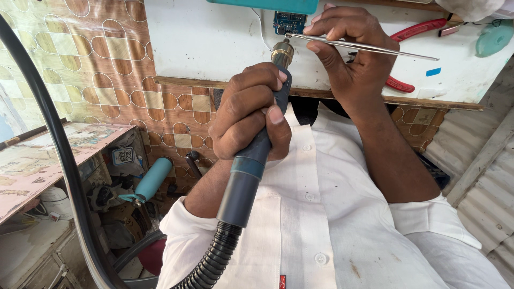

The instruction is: The person opens a small tin of solder paste, then uses tweezers and a soldering iron to work on a small circuit board held in a jig on the workbench. They then use a hot air gun on the board while steadying it with tweezers.

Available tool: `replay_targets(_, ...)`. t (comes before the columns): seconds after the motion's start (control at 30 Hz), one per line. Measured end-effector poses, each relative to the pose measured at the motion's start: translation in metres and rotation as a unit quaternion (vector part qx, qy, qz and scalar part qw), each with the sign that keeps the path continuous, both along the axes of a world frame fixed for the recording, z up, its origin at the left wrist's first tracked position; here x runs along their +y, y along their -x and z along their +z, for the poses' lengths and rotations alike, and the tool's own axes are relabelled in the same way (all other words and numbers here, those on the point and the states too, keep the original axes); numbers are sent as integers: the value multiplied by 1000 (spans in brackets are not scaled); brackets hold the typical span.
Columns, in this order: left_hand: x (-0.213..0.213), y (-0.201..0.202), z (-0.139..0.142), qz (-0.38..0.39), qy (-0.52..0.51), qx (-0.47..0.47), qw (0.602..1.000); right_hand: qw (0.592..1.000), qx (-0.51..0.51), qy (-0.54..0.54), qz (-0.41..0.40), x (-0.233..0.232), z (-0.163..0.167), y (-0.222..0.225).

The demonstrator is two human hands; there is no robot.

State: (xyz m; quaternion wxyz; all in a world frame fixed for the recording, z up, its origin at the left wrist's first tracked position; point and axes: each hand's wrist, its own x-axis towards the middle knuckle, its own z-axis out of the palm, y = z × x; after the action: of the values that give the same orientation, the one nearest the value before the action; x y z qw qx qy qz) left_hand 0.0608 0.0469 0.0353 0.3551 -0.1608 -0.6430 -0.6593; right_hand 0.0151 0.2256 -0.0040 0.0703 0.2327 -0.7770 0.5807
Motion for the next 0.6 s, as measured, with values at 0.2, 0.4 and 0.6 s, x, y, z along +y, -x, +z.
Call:
replay_targets(0.2, -1, 1, 1, 5, 7, -5, 1000, 1000, 9, -15, -13, -2, 6, 1)
replay_targets(0.4, -1, 0, 2, -16, 10, -5, 1000, 999, 22, -28, -17, -4, 7, 1)
replay_targets(0.6, -2, -3, 1, 1, 10, -14, 1000, 1000, 12, -20, -16, -3, 9, 1)
